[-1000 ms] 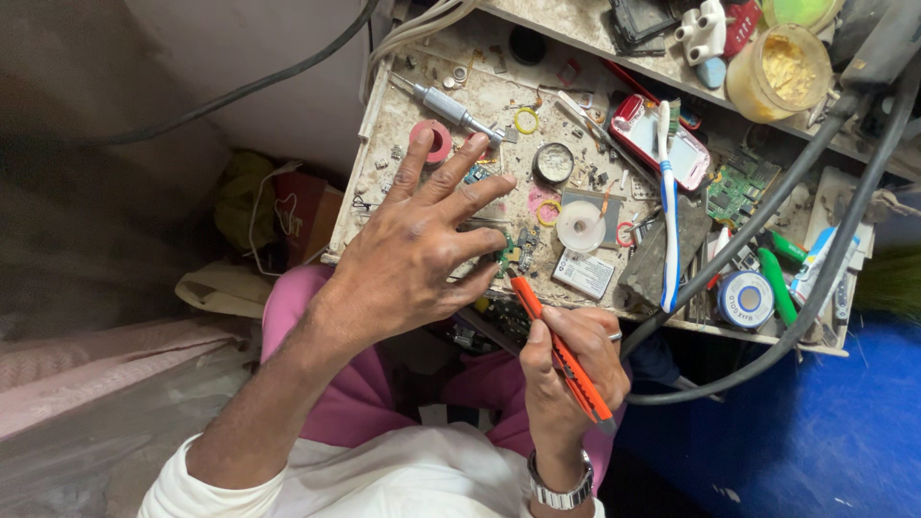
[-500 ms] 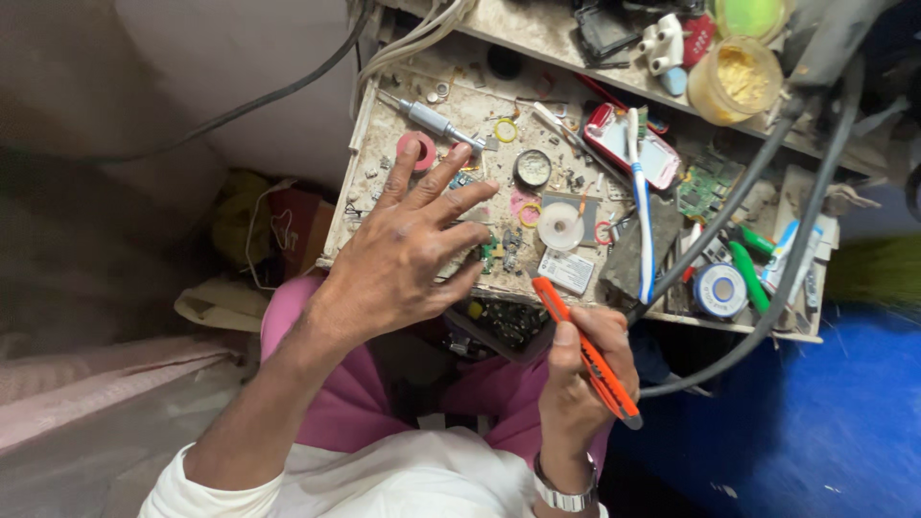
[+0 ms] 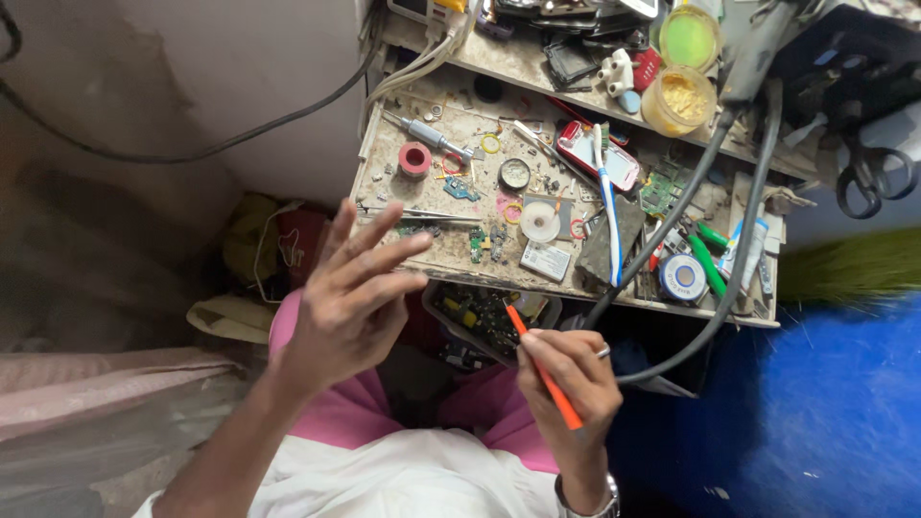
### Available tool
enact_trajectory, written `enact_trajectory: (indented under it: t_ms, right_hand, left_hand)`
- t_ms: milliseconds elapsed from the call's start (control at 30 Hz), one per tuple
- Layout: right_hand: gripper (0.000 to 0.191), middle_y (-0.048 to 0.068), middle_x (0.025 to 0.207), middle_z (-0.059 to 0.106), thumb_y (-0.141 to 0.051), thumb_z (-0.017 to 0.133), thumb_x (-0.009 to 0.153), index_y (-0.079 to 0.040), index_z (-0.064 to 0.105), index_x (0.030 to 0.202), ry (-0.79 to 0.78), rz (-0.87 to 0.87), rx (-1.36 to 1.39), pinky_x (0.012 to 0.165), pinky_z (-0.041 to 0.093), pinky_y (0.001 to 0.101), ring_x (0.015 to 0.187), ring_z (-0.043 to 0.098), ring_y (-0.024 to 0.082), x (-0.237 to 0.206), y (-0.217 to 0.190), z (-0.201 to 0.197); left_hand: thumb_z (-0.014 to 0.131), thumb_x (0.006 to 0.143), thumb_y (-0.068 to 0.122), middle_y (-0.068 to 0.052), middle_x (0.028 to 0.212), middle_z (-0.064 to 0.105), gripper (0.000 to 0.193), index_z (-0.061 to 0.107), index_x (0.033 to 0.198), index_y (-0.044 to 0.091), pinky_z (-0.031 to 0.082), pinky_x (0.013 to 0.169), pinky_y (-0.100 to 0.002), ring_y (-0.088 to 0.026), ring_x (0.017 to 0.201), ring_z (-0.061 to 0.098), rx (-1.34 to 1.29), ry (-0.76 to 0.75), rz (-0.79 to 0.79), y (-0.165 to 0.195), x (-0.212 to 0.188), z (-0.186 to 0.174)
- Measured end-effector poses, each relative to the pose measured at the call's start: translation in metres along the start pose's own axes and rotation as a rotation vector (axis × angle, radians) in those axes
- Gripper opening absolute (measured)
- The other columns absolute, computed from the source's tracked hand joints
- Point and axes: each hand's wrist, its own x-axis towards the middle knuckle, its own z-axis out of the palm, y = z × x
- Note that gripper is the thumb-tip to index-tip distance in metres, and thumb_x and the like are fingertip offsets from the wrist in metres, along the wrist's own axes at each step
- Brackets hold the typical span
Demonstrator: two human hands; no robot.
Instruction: The person cleans a small green circuit board with a toothbrush, then uses an orange utility knife to scrape or mark the board. They later use a soldering iron to work on the board's components.
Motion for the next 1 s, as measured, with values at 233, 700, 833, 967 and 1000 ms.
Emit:
enact_trajectory:
  t_ms: [233, 700, 833, 967, 1000]
  right_hand:
    - [0.023, 0.007, 0.090, 0.075, -0.014, 0.061, 0.105, 0.000, 0.072, 0.090, -0.026, 0.451, 0.343, 0.065, 0.050, 0.0232, 0.074, 0.064, 0.009, -0.005, -0.003, 0.012]
    - [0.015, 0.011, 0.089, 0.067, 0.001, 0.056, 0.100, -0.001, 0.062, 0.114, -0.624, 0.232, 0.437, 0.071, 0.057, 0.0323, 0.076, 0.069, 0.020, -0.004, -0.058, 0.071]
    - [0.015, 0.016, 0.095, 0.067, 0.001, 0.058, 0.100, -0.001, 0.061, 0.114, -0.858, 0.082, 0.436, 0.076, 0.053, 0.0345, 0.084, 0.066, 0.026, -0.007, -0.078, 0.074]
    - [0.026, 0.019, 0.125, 0.062, -0.003, 0.058, 0.099, 0.001, 0.057, 0.125, -0.639, 0.160, 0.478, 0.086, 0.055, 0.0352, 0.099, 0.064, 0.024, 0.013, -0.079, 0.057]
    - [0.021, 0.019, 0.130, 0.059, -0.005, 0.057, 0.099, 0.002, 0.058, 0.119, -0.606, 0.199, 0.381, 0.087, 0.055, 0.0360, 0.096, 0.062, 0.025, 0.024, -0.069, 0.048]
  left_hand:
    - [0.073, 0.078, -0.008, -0.012, 0.117, 0.073, 0.032, 0.067, 0.107, 0.004, 0.061, 0.095, -0.037, -0.028, 0.112, 0.072, -0.292, -0.091, -0.123, 0.044, -0.051, 0.000]
    - [0.082, 0.083, 0.023, -0.004, 0.084, 0.074, 0.030, 0.074, 0.107, 0.008, 0.057, 0.057, -0.028, -0.012, 0.070, 0.070, 0.018, -0.028, -0.679, 0.058, -0.075, -0.049]
    - [0.079, 0.085, 0.030, -0.003, 0.087, 0.075, 0.032, 0.076, 0.108, 0.009, 0.055, 0.058, -0.027, -0.011, 0.074, 0.070, -0.218, -0.006, -0.681, 0.049, -0.088, -0.064]
    - [0.078, 0.083, 0.035, -0.001, 0.094, 0.078, 0.035, 0.077, 0.109, 0.011, 0.057, 0.056, -0.026, -0.011, 0.077, 0.072, -0.179, 0.018, -0.720, 0.047, -0.107, -0.073]
    - [0.077, 0.083, 0.034, -0.002, 0.098, 0.077, 0.034, 0.077, 0.109, 0.012, 0.059, 0.056, -0.026, -0.011, 0.081, 0.072, -0.113, 0.016, -0.712, 0.046, -0.111, -0.075]
